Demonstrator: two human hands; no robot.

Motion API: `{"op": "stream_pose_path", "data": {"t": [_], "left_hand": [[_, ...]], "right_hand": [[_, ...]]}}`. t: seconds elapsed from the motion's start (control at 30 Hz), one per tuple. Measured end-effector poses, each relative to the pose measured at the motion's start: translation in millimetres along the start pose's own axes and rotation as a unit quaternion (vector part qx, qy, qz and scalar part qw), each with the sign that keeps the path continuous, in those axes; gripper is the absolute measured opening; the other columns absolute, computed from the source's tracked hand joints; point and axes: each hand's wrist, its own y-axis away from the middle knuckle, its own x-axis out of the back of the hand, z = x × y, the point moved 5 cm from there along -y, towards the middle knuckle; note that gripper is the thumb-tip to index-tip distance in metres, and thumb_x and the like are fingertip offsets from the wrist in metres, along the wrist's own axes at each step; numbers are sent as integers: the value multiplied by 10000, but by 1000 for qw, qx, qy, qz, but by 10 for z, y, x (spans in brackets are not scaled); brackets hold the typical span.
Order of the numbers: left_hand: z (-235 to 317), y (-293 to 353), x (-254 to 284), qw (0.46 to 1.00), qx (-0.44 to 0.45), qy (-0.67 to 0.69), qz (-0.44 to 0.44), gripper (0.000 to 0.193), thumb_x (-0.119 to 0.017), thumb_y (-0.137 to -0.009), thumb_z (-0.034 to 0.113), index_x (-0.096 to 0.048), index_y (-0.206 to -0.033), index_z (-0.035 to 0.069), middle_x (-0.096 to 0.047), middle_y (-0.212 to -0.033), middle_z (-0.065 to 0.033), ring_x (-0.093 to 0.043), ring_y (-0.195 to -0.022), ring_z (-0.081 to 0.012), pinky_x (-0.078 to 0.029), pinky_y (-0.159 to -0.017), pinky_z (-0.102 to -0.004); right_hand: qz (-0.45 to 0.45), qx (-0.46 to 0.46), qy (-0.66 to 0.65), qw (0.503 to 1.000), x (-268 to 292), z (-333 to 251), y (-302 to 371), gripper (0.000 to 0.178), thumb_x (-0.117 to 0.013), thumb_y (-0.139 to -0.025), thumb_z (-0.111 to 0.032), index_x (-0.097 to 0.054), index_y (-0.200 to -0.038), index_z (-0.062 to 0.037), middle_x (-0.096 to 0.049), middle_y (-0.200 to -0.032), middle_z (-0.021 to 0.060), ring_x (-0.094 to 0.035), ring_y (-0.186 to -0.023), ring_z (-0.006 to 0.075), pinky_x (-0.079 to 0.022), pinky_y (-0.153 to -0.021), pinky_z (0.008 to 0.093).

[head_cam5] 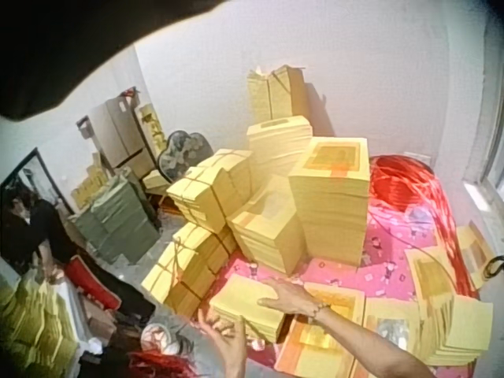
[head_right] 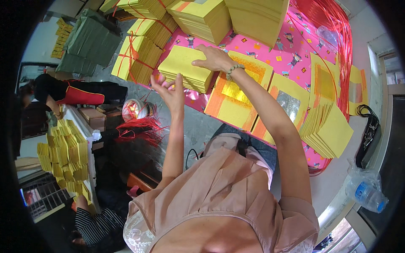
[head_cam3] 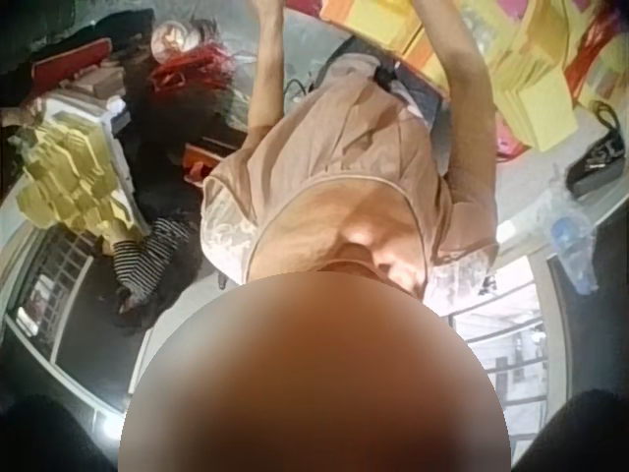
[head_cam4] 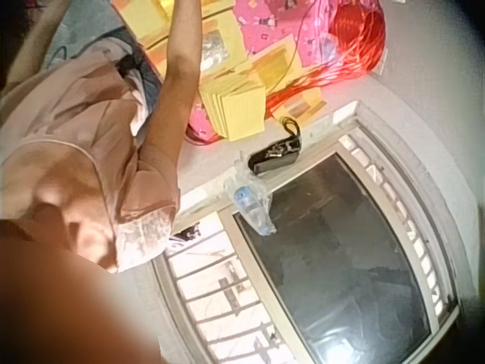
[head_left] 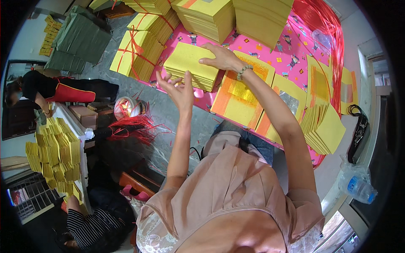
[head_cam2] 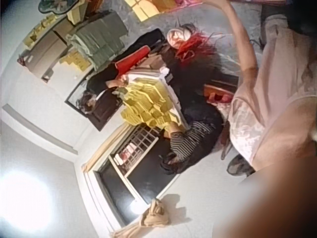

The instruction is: Bundling and tying stacks of joss paper sheets with red plastic ribbon.

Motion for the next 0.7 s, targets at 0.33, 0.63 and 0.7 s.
{"op": "stream_pose_path", "data": {"t": [0.33, 0.63, 0.7], "left_hand": [[-457, 43, -87, 830, 456, 307, -95, 442, -782, -806, 423, -615, -1113, 152, -662, -988, -6, -577, -899, -121, -413, -782, -316], [-454, -69, -287, 871, 411, 251, -98, 507, -842, -733, 428, -613, -1096, 158, -629, -990, 6, -574, -971, -159, -417, -857, -345], [-465, -95, -329, 877, 388, 269, -91, 495, -842, -737, 388, -613, -1104, 147, -634, -1011, -4, -577, -993, -166, -435, -875, -369]], "right_hand": [[-11, -1, -60, 998, 7, 20, -6, 695, -659, -836, -557, -465, -1361, -145, -555, -1341, 160, -535, -1235, 326, -434, -1001, 436], [18, 19, -109, 994, -18, 94, -44, 657, -689, -802, -553, -521, -1281, -136, -618, -1241, 149, -586, -1150, 319, -463, -938, 429], [2, 5, -114, 993, -26, 109, -56, 651, -685, -814, -549, -524, -1300, -147, -588, -1297, 143, -552, -1208, 309, -443, -981, 424]]}}
